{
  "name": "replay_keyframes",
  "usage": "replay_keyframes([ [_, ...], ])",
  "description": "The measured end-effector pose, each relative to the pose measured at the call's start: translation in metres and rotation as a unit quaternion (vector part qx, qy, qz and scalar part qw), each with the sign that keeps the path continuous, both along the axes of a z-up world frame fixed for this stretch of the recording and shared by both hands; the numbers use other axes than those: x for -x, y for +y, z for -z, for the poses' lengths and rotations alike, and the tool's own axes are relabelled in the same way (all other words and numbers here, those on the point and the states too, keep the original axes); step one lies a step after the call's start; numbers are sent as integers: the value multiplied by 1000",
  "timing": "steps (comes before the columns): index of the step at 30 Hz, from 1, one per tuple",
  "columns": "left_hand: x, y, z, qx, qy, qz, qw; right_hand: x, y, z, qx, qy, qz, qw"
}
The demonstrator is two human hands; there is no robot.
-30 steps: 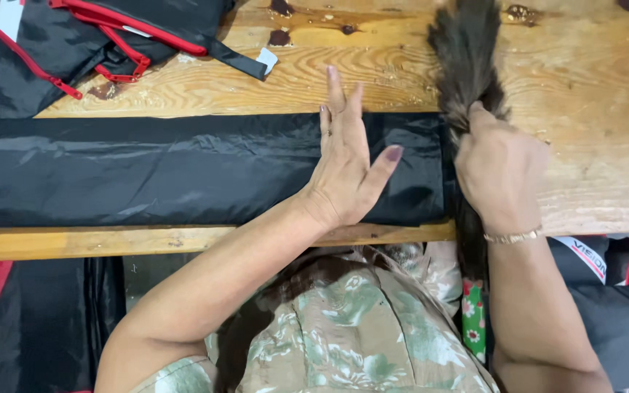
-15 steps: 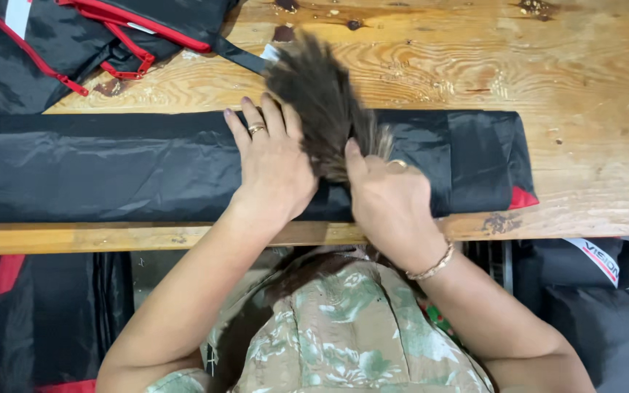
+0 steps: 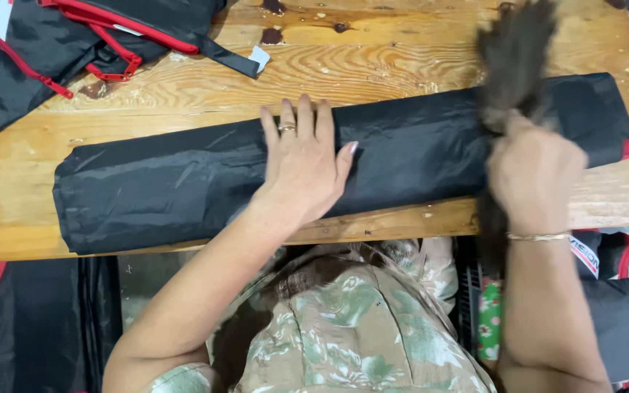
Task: The person uses a feather duster to wipe a long black fabric item on a wooden table. They repeatedly brush the surface, fold the fabric, and continue dusting the folded sections.
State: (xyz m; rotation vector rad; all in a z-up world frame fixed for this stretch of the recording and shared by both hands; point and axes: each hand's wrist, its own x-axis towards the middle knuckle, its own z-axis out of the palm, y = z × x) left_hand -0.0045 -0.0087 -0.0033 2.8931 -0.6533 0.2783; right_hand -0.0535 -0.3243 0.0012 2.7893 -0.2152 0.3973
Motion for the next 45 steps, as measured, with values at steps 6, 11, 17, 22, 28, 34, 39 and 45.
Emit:
replay_keyframes([
  [6,-5,-4,14,192,69,-6,979,-3,161,-12,38,19,-154,987],
  [11,-2,11,17,271,51,1,961,-9,165,13,-46,15,-238,970],
  [17,-1,13,7,288,97,20,953,-33,58,13,-13,111,-3,994],
  [22,-4,9,13,322,133,18,937,-35,48,16,55,30,-17,998],
  [28,-8,10,20,333,107,20,936,-24,175,7,-61,98,-139,983],
  [34,-8,18,14,422,139,20,896,-31,169,8,-218,19,-306,926],
  [39,-3,20,1,228,82,9,970,-41,84,19,-13,45,-73,996],
  [45,19,5,5,7,5,-75,997,-45,8,23,16,39,-4,999],
])
